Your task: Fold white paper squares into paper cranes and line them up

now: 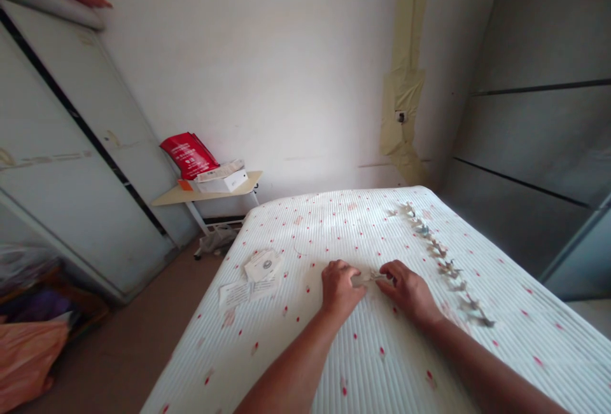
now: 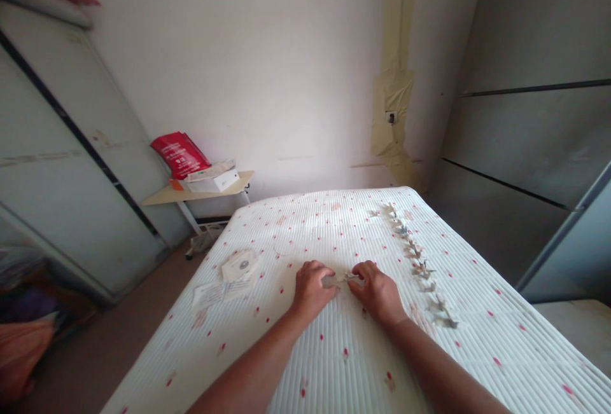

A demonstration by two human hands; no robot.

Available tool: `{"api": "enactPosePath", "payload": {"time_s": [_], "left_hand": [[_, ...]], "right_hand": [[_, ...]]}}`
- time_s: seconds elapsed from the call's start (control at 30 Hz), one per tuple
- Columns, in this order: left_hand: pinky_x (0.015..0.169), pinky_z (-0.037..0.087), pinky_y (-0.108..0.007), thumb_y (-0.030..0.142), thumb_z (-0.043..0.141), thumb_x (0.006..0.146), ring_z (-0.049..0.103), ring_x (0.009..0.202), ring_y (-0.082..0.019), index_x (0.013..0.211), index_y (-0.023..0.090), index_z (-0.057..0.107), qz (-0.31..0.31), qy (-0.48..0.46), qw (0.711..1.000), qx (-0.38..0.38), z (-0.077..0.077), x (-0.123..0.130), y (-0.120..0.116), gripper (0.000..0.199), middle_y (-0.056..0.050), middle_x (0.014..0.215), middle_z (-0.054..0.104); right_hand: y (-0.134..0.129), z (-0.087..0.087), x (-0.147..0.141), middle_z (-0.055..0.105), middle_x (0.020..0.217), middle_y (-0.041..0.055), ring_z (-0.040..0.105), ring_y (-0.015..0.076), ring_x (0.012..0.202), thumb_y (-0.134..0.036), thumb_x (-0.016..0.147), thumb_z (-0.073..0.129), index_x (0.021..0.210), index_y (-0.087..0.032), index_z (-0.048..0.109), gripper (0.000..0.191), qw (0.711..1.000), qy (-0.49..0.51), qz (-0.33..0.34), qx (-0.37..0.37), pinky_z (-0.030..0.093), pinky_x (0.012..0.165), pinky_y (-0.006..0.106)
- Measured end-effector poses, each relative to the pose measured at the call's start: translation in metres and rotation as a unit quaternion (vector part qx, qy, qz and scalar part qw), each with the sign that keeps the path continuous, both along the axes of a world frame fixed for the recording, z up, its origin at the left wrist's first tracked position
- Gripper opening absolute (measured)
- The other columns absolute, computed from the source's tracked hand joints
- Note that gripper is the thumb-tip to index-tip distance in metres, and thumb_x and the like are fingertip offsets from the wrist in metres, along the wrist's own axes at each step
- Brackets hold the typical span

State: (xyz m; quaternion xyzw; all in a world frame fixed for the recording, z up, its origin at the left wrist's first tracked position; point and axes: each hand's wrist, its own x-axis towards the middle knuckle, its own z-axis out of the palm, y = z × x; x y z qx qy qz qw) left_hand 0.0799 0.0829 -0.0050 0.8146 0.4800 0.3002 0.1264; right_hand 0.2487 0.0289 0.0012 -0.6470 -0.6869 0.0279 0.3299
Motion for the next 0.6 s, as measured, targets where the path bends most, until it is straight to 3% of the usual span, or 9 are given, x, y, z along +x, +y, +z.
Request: {"api": "enactPosePath", "payload": {"time_s": [0.3, 0.6], "left_hand": [[0.083, 0.042, -0.031, 0.009, 0.061, 0.059, 0.052, 0.087, -0.017, 0.073, 0.019, 0.067, -0.013, -0.097, 0.995, 0.007, -0.005, -0.065, 0.002, 0.018, -0.001, 0.082, 0.061], [0.083, 0.043, -0.032, 0.010, 0.058, 0.060, 0.053, 0.087, -0.018, 0.070, 0.018, 0.067, -0.010, -0.108, 0.994, 0.000, -0.005, -0.070, -0.001, 0.016, -0.002, 0.082, 0.061]], "right_hand": [[0.005, 0.004, -0.012, 0.063, 0.085, 0.0026, 0.061, 0.0146, 0.068, -0.039, 0.080, 0.050, 0.083, -0.019, 0.060, 0.023, 0.993, -0.102, -0.060, -0.029, 0.037, 0.057, 0.023], [0.010, 0.004, -0.018, 0.062, 0.077, 0.0004, 0.058, 0.0112, 0.062, -0.034, 0.083, 0.047, 0.075, -0.020, 0.060, 0.021, 0.985, -0.144, -0.088, -0.036, 0.028, 0.052, 0.022]]}}
